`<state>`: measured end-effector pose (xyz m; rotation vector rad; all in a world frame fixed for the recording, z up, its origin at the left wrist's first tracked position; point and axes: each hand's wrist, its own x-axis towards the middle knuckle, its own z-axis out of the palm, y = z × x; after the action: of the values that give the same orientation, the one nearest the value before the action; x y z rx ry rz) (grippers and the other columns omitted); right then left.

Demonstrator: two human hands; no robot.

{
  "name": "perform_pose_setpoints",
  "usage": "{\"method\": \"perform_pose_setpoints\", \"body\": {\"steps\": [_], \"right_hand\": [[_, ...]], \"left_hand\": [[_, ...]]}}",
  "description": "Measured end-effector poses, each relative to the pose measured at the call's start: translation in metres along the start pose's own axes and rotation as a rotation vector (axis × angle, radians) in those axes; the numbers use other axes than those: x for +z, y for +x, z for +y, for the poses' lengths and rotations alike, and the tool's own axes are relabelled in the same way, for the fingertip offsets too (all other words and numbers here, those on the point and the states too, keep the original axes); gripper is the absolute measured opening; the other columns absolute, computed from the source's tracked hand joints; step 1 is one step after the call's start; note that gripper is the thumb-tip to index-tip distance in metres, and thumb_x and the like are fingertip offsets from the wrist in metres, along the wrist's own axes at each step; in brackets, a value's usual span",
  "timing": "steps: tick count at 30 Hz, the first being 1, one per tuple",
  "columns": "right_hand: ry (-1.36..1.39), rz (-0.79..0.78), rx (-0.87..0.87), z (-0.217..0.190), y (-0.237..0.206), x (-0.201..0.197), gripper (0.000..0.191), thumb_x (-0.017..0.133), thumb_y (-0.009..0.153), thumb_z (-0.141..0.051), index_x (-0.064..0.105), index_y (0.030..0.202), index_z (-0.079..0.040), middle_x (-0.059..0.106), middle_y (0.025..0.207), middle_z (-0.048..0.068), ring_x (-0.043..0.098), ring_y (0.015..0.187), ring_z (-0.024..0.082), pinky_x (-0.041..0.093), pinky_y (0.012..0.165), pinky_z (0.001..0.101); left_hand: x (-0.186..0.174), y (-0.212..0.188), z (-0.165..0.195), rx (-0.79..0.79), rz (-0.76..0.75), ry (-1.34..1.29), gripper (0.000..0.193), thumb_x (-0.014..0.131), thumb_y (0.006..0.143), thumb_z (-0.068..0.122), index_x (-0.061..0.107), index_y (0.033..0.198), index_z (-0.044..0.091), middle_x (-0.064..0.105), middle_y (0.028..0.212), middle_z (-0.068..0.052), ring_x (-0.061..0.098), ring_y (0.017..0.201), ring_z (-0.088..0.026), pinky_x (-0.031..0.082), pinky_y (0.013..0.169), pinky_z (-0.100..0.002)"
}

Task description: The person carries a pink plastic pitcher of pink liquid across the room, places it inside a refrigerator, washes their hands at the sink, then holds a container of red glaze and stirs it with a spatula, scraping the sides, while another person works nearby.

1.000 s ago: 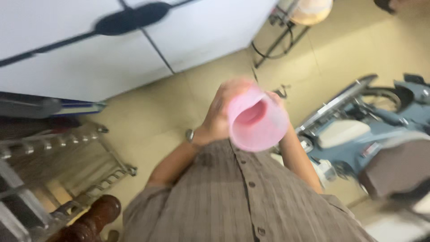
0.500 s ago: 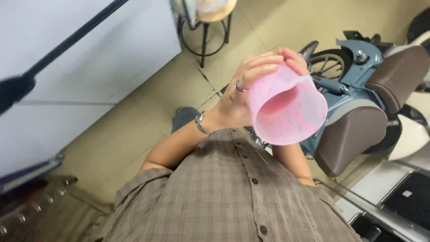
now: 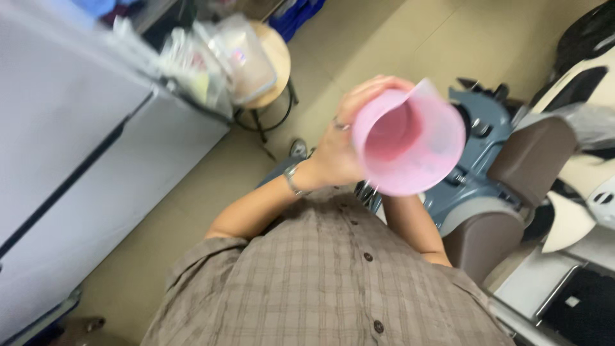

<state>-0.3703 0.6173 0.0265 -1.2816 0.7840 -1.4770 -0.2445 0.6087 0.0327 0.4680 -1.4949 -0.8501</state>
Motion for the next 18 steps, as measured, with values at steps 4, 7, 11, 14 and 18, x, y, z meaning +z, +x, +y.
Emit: {"method": "perform_pose_setpoints", "body": {"steps": [4, 7, 11, 14, 18], "right_hand": [[-0.053, -0.068, 0.058, 0.013, 0.070, -0.028, 0.037, 0.063, 0.102, -0.009, 0.050, 0.136, -0.003, 0.057, 0.140, 0.018, 0.058, 0.132, 0.025, 0.049, 0.116, 0.0400], [0.046, -0.066, 0.108, 0.029, 0.111, -0.050, 0.038, 0.063, 0.101, -0.007, 0.051, 0.136, -0.003, 0.058, 0.141, 0.019, 0.059, 0.132, 0.026, 0.049, 0.117, 0.0408], [0.406, -0.042, 0.226, 0.075, 0.167, -0.082, 0.042, 0.059, 0.101, -0.006, 0.043, 0.140, -0.006, 0.057, 0.137, 0.018, 0.058, 0.129, 0.025, 0.050, 0.114, 0.0401], [0.373, -0.150, 0.196, 0.130, 0.225, -0.102, 0.050, 0.064, 0.103, -0.006, 0.039, 0.146, -0.007, 0.058, 0.138, 0.022, 0.058, 0.128, 0.029, 0.049, 0.113, 0.0429], [0.048, -0.595, 0.303, 0.140, 0.287, -0.169, 0.070, 0.064, 0.094, -0.021, 0.036, 0.157, -0.004, 0.046, 0.156, 0.014, 0.045, 0.146, 0.025, 0.037, 0.124, 0.0388]], "left_hand": [[-0.006, 0.047, -0.035, 0.031, 0.050, 0.089, 0.102, 0.097, 0.080, 0.020, 0.031, 0.156, 0.021, 0.040, 0.161, -0.005, 0.042, 0.148, -0.024, 0.033, 0.128, -0.038], [0.001, 0.075, -0.068, -0.084, 0.030, 0.076, 0.103, 0.096, 0.074, 0.018, 0.032, 0.155, 0.018, 0.042, 0.159, -0.008, 0.041, 0.147, -0.028, 0.033, 0.128, -0.040], [-0.001, 0.108, -0.119, -0.099, 0.135, 0.133, 0.100, 0.095, 0.075, 0.019, 0.033, 0.153, 0.016, 0.042, 0.157, -0.010, 0.042, 0.146, -0.027, 0.036, 0.126, -0.039], [-0.003, 0.133, -0.162, -0.192, 0.256, 0.112, 0.099, 0.095, 0.076, 0.021, 0.032, 0.152, 0.014, 0.044, 0.156, -0.010, 0.046, 0.145, -0.024, 0.039, 0.125, -0.039], [0.000, 0.160, -0.207, -0.479, 0.401, 0.050, 0.094, 0.095, 0.075, 0.019, 0.040, 0.151, 0.009, 0.054, 0.145, -0.013, 0.056, 0.136, -0.022, 0.047, 0.120, -0.039]]}}
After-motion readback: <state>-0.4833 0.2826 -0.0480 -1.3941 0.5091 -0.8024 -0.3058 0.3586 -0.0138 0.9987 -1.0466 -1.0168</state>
